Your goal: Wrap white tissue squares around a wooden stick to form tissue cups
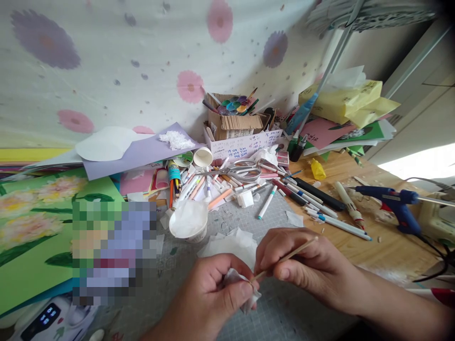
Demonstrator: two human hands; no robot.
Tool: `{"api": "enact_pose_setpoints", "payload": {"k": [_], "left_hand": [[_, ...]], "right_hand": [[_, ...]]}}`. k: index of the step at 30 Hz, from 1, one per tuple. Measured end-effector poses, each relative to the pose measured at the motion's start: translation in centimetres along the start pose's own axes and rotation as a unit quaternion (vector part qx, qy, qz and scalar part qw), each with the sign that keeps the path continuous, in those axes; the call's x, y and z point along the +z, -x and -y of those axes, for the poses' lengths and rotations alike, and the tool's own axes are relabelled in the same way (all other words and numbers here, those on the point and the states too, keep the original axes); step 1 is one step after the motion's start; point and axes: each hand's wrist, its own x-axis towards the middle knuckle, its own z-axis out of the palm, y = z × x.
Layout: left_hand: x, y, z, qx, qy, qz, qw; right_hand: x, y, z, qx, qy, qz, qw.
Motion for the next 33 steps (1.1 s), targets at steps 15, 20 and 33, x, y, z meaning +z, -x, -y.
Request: {"api": "enact_pose_setpoints", "payload": {"k": [15,20,33], "left_hand": [[0.22,0.1,-0.09,-0.018,0.001,0.004,1.0],[0.12,0.07,0.09,-0.016,0.002,0.004,1.0],[0.36,0.16,-0.1,-0.033,-0.006,-0.026,0.999]], "right_hand": [[-0.2,0.0,-0.06,-0.003,0.013,0.018,1.0],[-0.19,0.04,0.04,-0.008,0.01,0.019,1.0],[-0.13,-0.02,0.13,-0.005,0.035,0.023,0.999]]}}
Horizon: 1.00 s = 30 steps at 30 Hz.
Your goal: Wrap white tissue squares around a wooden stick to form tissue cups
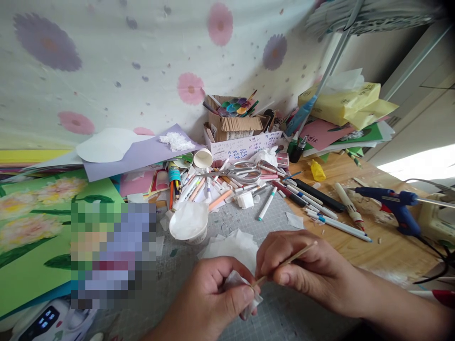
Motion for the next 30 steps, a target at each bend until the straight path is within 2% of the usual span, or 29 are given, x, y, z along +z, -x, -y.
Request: {"api": "enact_pose_setpoints", "payload": {"k": [30], "left_hand": [[0.1,0.06,-0.29,-0.011,-0.003,-0.002,1.0]], "right_hand": [[-0.02,-0.21,0.34,-0.002,0.02,0.005,1.0]]}}
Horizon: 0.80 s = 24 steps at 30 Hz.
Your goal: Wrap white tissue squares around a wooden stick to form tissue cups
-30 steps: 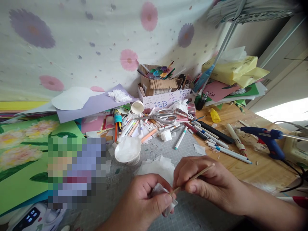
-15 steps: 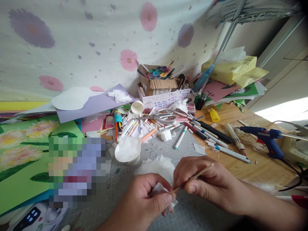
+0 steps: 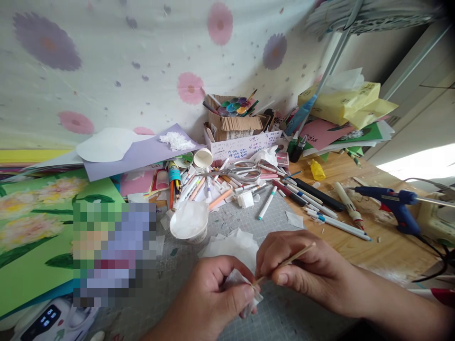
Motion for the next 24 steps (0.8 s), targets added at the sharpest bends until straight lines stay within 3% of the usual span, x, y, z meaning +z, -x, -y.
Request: {"api": "enact_pose_setpoints", "payload": {"k": [19,24], "left_hand": [[-0.2,-0.38,0.38,0.005,-0.004,0.016,1.0],[0.13,-0.14,0.06,0.004,-0.001,-0.003,1.0]], "right_hand": [[-0.11,0.27,0.11,-0.009,-0.007,0.002,1.0],[-0.03,0.24,0.03,-0.013,-0.001,0.003,1.0]]}}
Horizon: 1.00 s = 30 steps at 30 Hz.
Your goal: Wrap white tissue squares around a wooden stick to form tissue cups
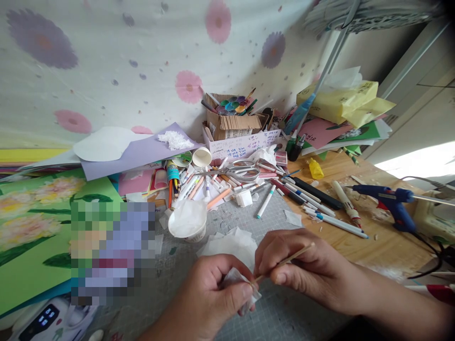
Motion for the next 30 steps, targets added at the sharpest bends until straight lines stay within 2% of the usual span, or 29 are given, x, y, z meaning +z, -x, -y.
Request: {"api": "enact_pose_setpoints", "payload": {"k": [11,20,24,30], "left_hand": [[-0.9,-0.5,0.7,0.049,0.031,0.066,0.996],[-1.0,-0.5,0.9,0.081,0.019,0.073,0.994],[-1.0,-0.5,0.7,0.135,-0.031,0.051,0.989],[-1.3,-0.8,0.5,0.228,-0.126,0.035,0.965]], "right_hand": [[-0.3,-0.2,0.6,0.003,0.024,0.005,1.0],[-0.1,-0.1,0.2,-0.006,0.017,-0.001,1.0],[0.0,-0.2,0.1,-0.009,0.022,-0.002,1.0],[0.2,-0.3,-0.3,-0.014,0.012,-0.009,1.0]]}}
